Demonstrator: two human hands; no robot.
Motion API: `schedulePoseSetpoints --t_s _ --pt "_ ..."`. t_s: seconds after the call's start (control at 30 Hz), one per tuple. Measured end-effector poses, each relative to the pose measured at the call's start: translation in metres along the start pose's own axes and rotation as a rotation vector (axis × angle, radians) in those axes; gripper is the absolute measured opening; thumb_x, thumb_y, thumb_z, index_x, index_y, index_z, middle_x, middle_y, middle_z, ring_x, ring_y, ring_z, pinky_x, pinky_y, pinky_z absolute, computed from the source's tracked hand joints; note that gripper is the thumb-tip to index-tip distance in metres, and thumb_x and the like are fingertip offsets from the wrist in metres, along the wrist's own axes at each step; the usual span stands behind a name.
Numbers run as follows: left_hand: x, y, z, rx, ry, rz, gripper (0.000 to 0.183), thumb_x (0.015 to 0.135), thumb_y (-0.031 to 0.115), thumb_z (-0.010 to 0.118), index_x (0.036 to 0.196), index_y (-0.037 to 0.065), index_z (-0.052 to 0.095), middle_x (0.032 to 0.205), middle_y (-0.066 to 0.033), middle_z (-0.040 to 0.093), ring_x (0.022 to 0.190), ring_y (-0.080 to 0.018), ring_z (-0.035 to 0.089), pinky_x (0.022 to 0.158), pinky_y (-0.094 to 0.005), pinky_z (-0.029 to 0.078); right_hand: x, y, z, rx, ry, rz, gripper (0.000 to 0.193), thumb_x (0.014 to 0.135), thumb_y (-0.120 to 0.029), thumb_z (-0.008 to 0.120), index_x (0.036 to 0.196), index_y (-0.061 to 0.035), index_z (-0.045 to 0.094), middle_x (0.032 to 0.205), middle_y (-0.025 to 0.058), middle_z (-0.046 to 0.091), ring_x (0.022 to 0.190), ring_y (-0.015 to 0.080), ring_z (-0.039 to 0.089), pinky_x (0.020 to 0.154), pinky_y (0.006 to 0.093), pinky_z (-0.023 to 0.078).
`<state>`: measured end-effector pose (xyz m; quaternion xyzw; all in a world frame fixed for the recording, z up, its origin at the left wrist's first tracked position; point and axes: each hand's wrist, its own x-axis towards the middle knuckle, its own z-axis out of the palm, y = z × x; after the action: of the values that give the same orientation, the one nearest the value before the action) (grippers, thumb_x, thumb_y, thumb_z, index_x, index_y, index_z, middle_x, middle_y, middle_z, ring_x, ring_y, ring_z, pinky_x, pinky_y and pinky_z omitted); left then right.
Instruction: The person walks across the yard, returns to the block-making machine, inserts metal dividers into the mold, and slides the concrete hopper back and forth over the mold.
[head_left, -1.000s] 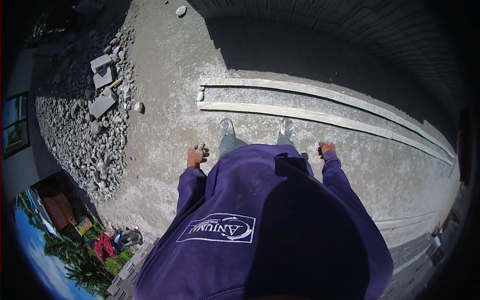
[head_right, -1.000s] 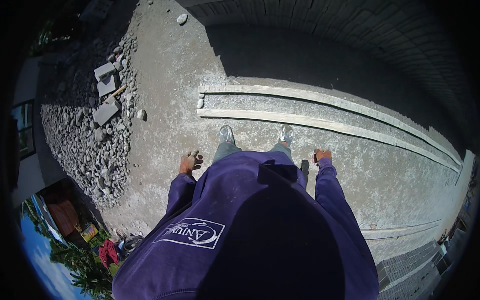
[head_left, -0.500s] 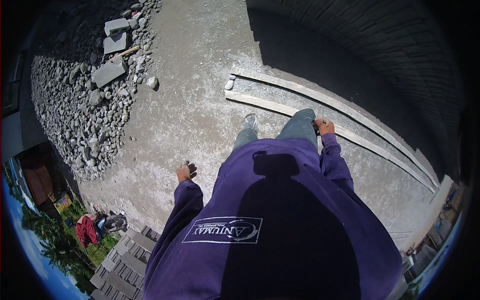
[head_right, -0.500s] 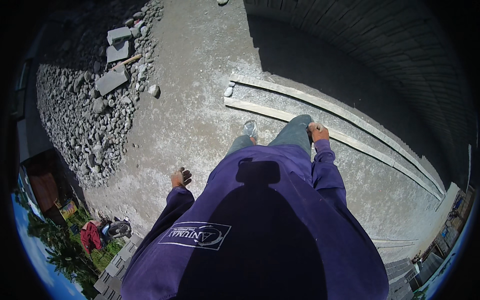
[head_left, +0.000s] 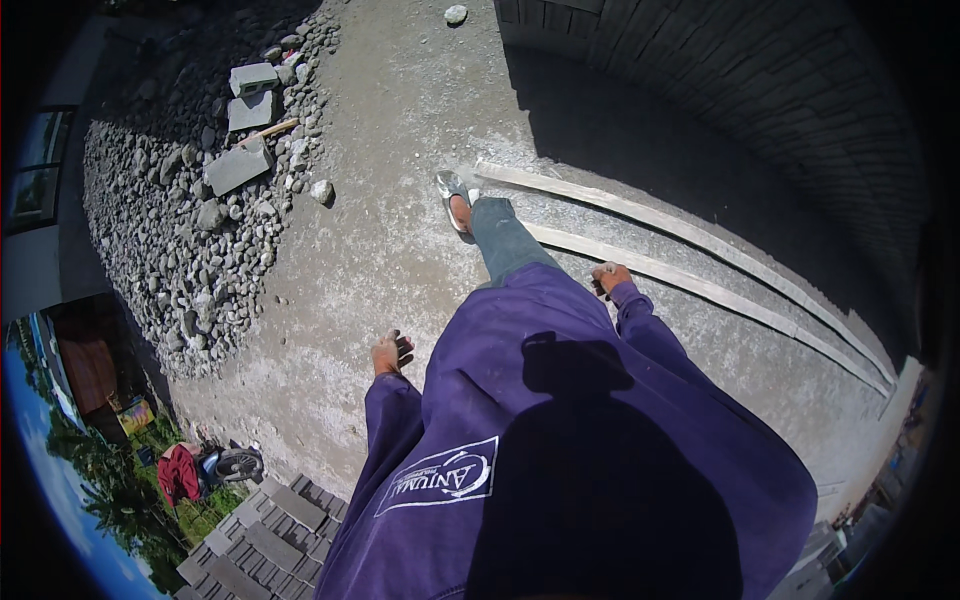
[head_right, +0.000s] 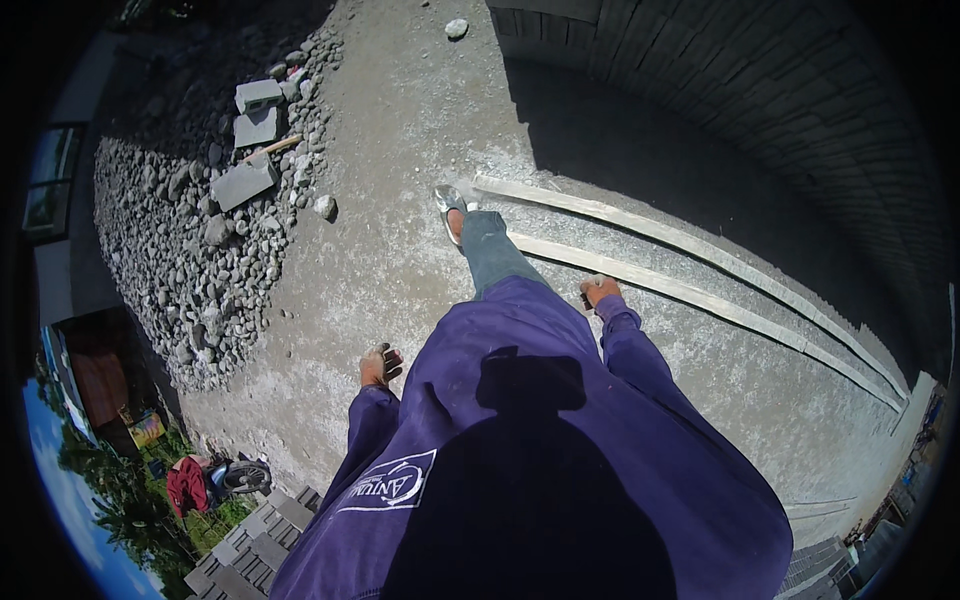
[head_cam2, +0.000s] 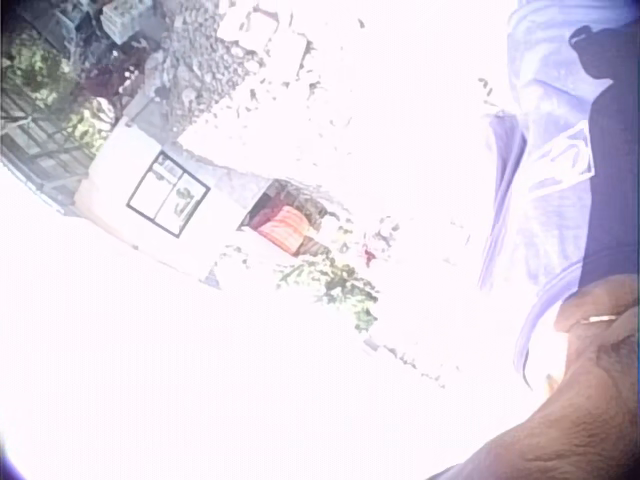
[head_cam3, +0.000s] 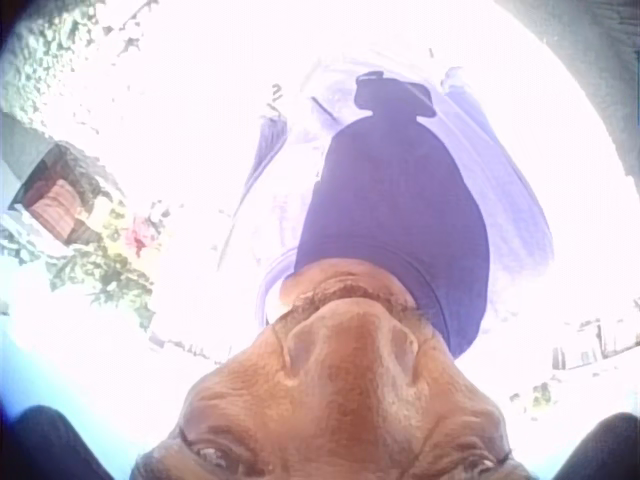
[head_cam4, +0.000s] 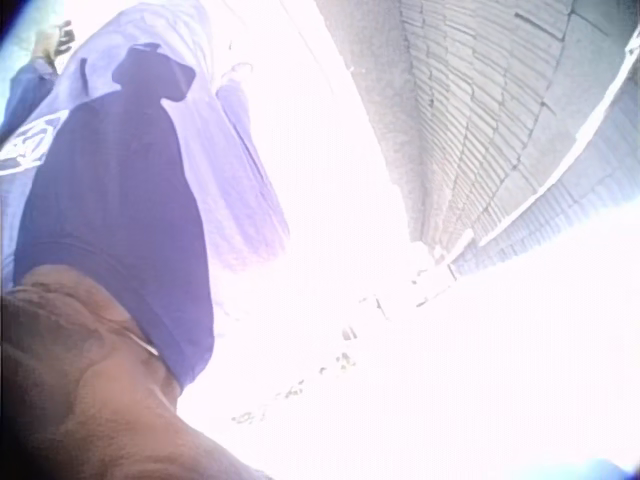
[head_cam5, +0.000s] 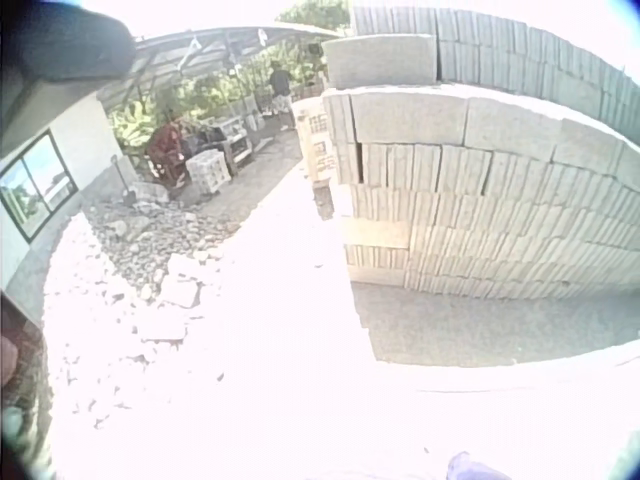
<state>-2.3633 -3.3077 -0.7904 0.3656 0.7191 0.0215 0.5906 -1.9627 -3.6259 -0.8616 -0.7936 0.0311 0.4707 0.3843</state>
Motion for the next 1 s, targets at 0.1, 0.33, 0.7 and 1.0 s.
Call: schedulePoseSetpoints --t_s 0.1,0.33,0.7,1.0 --pt "0.008 0.049 0.031 0.095 -0.021 0.021 0.033 0.087 0.025 0.044 0.111 0.002 0.049 0.090 -0.0124 0.062 0.070 -0.0221 0.062 0.059 -0.0367 0.051 0.037 0.137 -0.014 -0.329 0.274 0.107 0.034 0.071 -0.026 0.063 0.087 0.0046 0.060 0.068 0.0141 0.063 0.054 0.0228 0.061 0.054 0.0332 0.050" --pt "-0.011 0.105 0.083 0.182 -0.122 0.273 0.033 0.086 0.026 0.045 0.110 0.004 0.048 0.085 -0.0093 0.060 0.071 -0.0211 0.061 0.057 -0.0357 0.048 -0.068 0.039 -0.050 -0.209 0.134 0.335 0.045 0.067 -0.033 0.067 0.087 0.0067 0.058 0.080 0.0199 0.063 0.075 0.0293 0.063 0.067 0.0355 0.049" --pt "-0.036 0.005 0.270 0.650 -0.495 0.085 0.024 0.083 0.019 0.048 0.102 0.004 0.049 0.080 -0.0159 0.062 0.065 -0.0293 0.063 0.050 -0.0427 0.049 -0.153 0.150 -0.140 0.501 0.526 0.191 0.035 0.076 -0.028 0.062 0.095 0.0005 0.060 0.075 0.0112 0.064 0.057 0.0196 0.062 0.053 0.0316 0.049" --pt "-0.153 -0.074 0.495 0.914 -0.635 0.220 0.026 0.083 0.023 0.049 0.102 0.005 0.051 0.081 -0.0150 0.061 0.065 -0.0293 0.062 0.057 -0.0457 0.049 -0.279 0.396 -0.244 0.727 0.688 0.594 0.033 0.074 -0.026 0.062 0.081 0.0058 0.057 0.072 0.0172 0.063 0.058 0.0215 0.063 0.047 0.0330 0.048"
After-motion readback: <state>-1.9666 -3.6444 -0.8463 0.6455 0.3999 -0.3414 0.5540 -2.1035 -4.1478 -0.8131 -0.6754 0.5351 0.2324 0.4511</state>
